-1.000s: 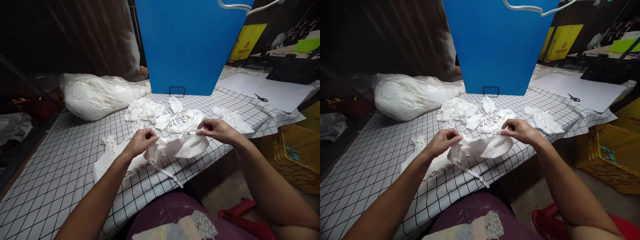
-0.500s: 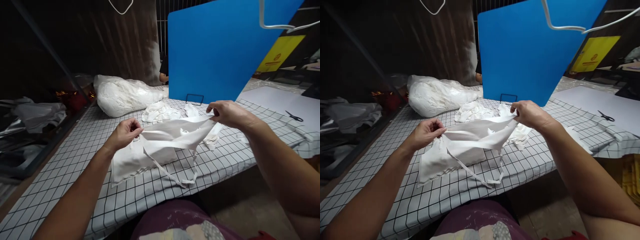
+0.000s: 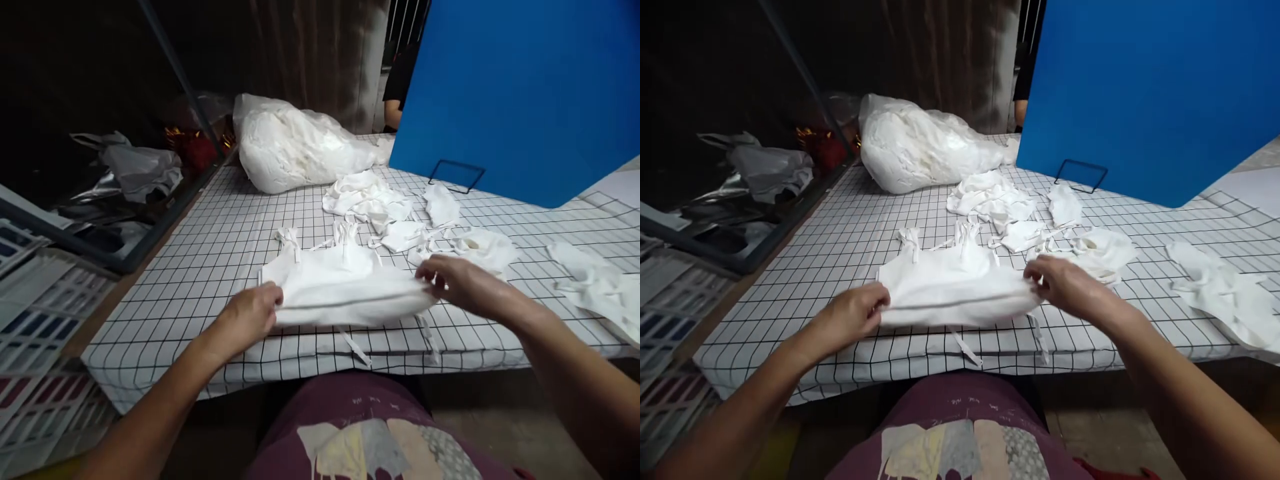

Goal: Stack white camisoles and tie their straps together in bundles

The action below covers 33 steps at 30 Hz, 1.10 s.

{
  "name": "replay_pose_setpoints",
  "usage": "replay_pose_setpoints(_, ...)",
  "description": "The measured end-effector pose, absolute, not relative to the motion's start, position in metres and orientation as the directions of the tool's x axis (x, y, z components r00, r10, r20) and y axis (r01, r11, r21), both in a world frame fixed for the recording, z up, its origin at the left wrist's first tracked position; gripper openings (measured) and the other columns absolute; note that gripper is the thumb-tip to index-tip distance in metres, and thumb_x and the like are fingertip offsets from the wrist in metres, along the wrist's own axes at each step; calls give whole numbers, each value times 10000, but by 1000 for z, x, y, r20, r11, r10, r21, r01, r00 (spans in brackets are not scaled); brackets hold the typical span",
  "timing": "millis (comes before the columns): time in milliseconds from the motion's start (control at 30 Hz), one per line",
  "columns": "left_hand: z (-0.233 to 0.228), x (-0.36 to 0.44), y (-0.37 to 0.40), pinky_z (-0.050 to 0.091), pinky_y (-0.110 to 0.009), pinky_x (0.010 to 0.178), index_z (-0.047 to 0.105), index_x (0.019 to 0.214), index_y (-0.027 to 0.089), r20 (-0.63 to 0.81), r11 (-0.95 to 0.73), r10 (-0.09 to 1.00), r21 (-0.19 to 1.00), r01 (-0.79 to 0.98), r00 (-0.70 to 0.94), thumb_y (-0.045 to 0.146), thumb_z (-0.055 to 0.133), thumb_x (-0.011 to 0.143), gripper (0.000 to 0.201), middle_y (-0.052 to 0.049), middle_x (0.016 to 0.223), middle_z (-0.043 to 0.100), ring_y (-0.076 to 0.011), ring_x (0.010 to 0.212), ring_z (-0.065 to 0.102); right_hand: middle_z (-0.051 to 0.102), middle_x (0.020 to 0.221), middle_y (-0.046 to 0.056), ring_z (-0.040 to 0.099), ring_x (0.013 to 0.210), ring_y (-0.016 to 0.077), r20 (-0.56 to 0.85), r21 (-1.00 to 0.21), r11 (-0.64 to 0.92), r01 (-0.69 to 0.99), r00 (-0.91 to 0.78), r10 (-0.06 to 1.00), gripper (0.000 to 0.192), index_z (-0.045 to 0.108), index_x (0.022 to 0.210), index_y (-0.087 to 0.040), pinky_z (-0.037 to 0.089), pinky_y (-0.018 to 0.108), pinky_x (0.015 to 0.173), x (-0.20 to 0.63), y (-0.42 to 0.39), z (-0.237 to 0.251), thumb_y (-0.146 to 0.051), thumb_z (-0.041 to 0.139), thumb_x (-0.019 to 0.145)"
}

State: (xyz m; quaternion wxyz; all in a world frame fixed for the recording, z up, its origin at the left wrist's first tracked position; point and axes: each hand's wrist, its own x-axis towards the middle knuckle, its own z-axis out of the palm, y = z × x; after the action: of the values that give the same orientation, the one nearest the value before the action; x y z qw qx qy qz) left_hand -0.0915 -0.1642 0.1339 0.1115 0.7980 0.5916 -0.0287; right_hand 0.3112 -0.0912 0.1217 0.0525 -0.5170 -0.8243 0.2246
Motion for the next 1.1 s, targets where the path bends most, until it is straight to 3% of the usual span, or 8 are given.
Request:
replay_pose_setpoints(67, 115, -95, -182, 416, -270, 646, 603, 876, 181, -357, -278, 865, 243, 929, 352, 109, 486, 816, 150, -55, 916, 658, -185, 766, 605, 673, 943, 79, 638, 780, 212, -317, -485, 335, 807, -520, 793, 208, 674, 944, -204, 508, 335, 646, 312, -104, 101, -353, 623, 809)
replay_pose_setpoints(167, 102, -101, -187, 420, -274, 663, 624, 910, 207, -462, -210, 804, 369, 906, 374, 251, 563, 833, 108, -39, 919, 674, -203, 807, 620, 685, 978, 69, 643, 826, 220, -423, -566, 247, 786, -534, 732, 345, 678, 977, -219, 501, 325, 676, 312, -107, 85, -505, 676, 784)
replay_pose_setpoints(367, 96, -103, -139, 407, -284, 607, 618, 839, 198, -310, 32, 945, 414, 910, 108, 437, 474, 900, 286, -28, 759, 651, -197, 699, 601, 688, 933, 78, 625, 800, 223, -351, -611, -40, 791, -225, 909, 521, 657, 1011, -213, 487, 343, 698, 309, -76, 58, -684, 561, 809)
replay_pose_setpoints(533, 77, -101, -103, 464, -313, 745, 643, 1016, 192, -197, -155, 939, 489, 858, 282, 401, 558, 851, 279, -65, 1029, 635, -205, 873, 602, 624, 931, 64, 582, 784, 204, -307, -640, 150, 753, -430, 849, 506, 651, 1044, -221, 467, 332, 698, 308, -63, 36, -658, 613, 792)
replay_pose_setpoints(633, 70, -101, -91, 467, -315, 754, 643, 937, 192, -254, -221, 887, 498, 838, 385, 364, 604, 812, 216, -60, 1030, 618, -213, 914, 591, 586, 903, 61, 546, 731, 183, -295, -631, 240, 738, -515, 805, 468, 658, 963, -213, 448, 326, 669, 311, -59, 34, -653, 602, 814)
replay_pose_setpoints(800, 68, -98, -81, 463, -309, 759, 608, 943, 196, -226, -263, 868, 546, 795, 443, 319, 612, 796, 192, -51, 1021, 613, -201, 907, 583, 592, 1117, 96, 597, 854, 218, -247, -734, 261, 627, -605, 757, 505, 642, 1176, -271, 484, 342, 697, 317, -53, 36, -630, 630, 820)
replay_pose_setpoints(967, 71, -97, -75, 428, -297, 674, 596, 821, 192, -300, -214, 849, 557, 802, 435, 348, 619, 799, 160, -38, 902, 621, -189, 808, 568, 596, 1187, 95, 608, 949, 254, -211, -693, 334, 638, -624, 753, 502, 661, 1198, -307, 513, 377, 756, 321, -45, 32, -630, 642, 814)
replay_pose_setpoints(1100, 82, -108, -74, 429, -284, 661, 607, 848, 186, -346, -88, 831, 690, 718, 435, 399, 669, 785, 231, -35, 886, 619, -164, 768, 557, 600, 1216, 90, 600, 1035, 285, -240, -660, 367, 655, -647, 724, 459, 690, 1153, -301, 511, 392, 808, 321, -45, 36, -624, 624, 833)
